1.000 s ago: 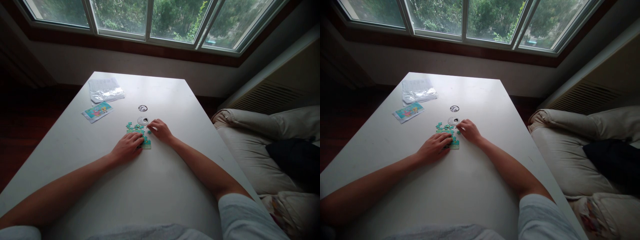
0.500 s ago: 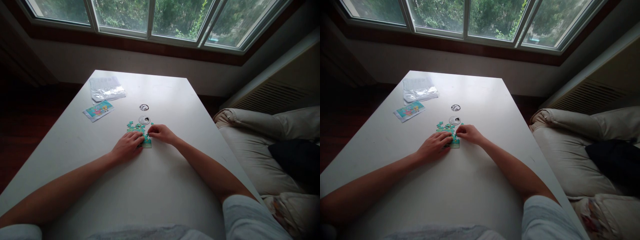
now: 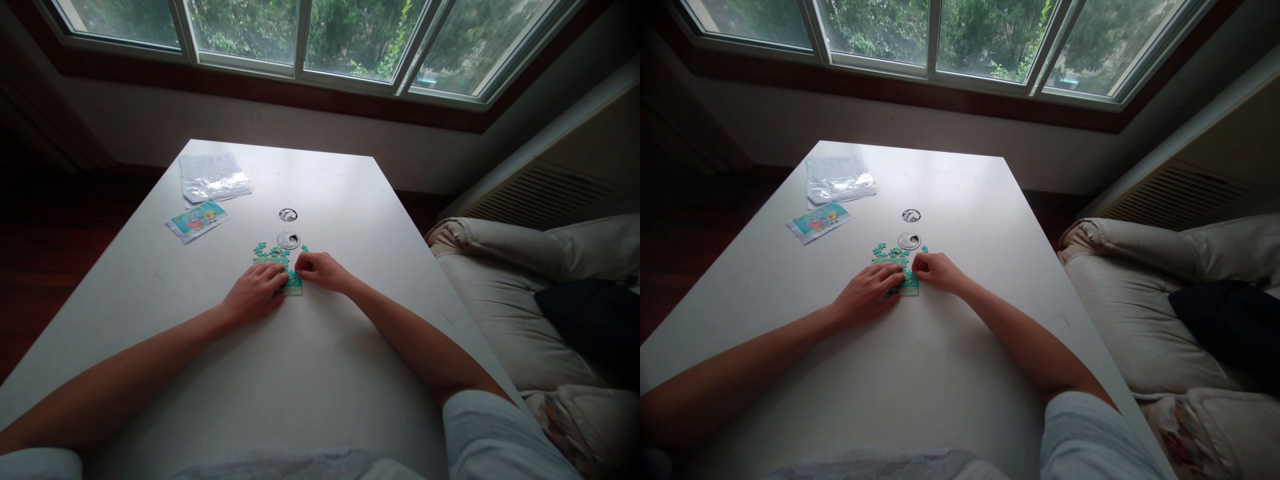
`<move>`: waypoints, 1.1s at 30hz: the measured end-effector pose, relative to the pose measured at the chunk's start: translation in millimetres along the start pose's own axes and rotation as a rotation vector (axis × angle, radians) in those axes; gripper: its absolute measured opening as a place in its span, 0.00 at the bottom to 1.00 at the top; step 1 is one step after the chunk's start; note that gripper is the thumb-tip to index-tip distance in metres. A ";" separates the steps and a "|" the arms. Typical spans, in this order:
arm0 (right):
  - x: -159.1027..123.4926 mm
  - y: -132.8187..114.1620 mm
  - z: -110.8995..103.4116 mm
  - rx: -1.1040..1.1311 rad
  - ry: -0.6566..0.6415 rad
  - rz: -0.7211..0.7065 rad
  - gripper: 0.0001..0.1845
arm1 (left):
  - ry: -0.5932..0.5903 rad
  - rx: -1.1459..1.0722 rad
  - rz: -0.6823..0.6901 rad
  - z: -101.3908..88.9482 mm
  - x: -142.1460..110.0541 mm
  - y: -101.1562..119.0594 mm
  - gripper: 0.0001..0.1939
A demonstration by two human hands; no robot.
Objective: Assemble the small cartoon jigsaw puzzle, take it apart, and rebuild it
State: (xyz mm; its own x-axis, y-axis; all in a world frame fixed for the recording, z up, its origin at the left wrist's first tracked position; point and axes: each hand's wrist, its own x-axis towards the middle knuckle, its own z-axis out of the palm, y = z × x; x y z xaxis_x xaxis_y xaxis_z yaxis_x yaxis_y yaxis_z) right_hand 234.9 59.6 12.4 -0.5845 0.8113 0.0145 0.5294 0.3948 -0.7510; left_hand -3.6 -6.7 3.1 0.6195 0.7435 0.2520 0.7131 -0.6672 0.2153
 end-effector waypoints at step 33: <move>12.2 31.0 -13.8 -0.163 0.360 0.056 0.08 | -0.047 0.074 0.055 -6.8 0.4 7.4 0.20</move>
State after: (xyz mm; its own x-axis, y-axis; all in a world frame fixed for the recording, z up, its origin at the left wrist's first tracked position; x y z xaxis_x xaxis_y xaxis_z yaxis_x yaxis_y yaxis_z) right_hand 252.7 87.6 -1.7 -0.3144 0.9214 0.2285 0.6621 0.3853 -0.6427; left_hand -0.3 -11.7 11.2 0.6716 0.7084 0.2170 0.6990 -0.7029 0.1313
